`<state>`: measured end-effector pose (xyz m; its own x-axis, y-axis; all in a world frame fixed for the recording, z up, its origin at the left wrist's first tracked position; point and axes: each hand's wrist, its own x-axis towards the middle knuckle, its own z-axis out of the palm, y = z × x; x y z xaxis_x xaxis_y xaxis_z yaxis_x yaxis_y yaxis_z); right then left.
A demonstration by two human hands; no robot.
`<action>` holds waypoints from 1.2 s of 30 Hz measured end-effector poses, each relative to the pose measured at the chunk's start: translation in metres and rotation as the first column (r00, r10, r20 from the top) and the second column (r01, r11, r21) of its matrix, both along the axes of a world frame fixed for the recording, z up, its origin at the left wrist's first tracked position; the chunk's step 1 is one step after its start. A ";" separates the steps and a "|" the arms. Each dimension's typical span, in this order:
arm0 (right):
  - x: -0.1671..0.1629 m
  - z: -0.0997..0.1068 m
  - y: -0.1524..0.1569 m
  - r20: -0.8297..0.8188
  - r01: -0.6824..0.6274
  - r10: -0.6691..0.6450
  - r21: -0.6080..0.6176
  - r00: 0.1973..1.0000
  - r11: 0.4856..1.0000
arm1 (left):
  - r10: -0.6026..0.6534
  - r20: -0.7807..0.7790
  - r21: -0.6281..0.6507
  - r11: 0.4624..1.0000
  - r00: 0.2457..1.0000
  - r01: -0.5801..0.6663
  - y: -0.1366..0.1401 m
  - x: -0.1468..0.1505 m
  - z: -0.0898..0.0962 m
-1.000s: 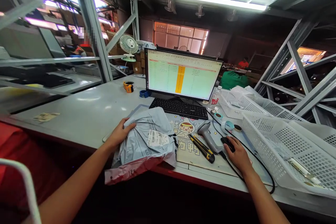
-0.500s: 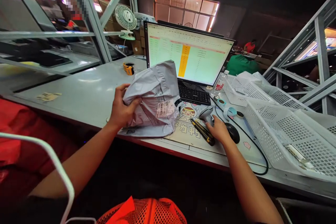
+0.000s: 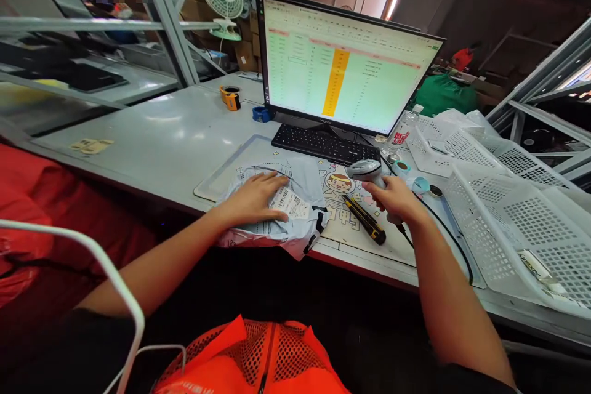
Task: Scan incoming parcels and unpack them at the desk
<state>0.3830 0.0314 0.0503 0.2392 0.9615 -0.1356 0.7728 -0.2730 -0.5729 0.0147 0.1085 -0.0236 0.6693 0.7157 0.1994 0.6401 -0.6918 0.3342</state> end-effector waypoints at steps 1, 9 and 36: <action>-0.008 0.014 -0.007 -0.074 -0.081 0.081 0.000 0.994 0.997 | -0.005 -0.042 -0.004 1.000 0.999 0.004 -0.004 0.003 -0.008; -0.084 0.056 -0.028 -0.121 -0.566 0.554 -0.163 0.824 0.808 | 0.011 -0.010 -0.003 1.000 1.000 -0.011 -0.008 0.004 -0.042; 0.001 -0.025 0.102 0.638 0.151 -0.212 0.149 0.740 0.977 | 0.025 0.058 0.063 0.998 0.998 -0.028 -0.005 -0.002 -0.054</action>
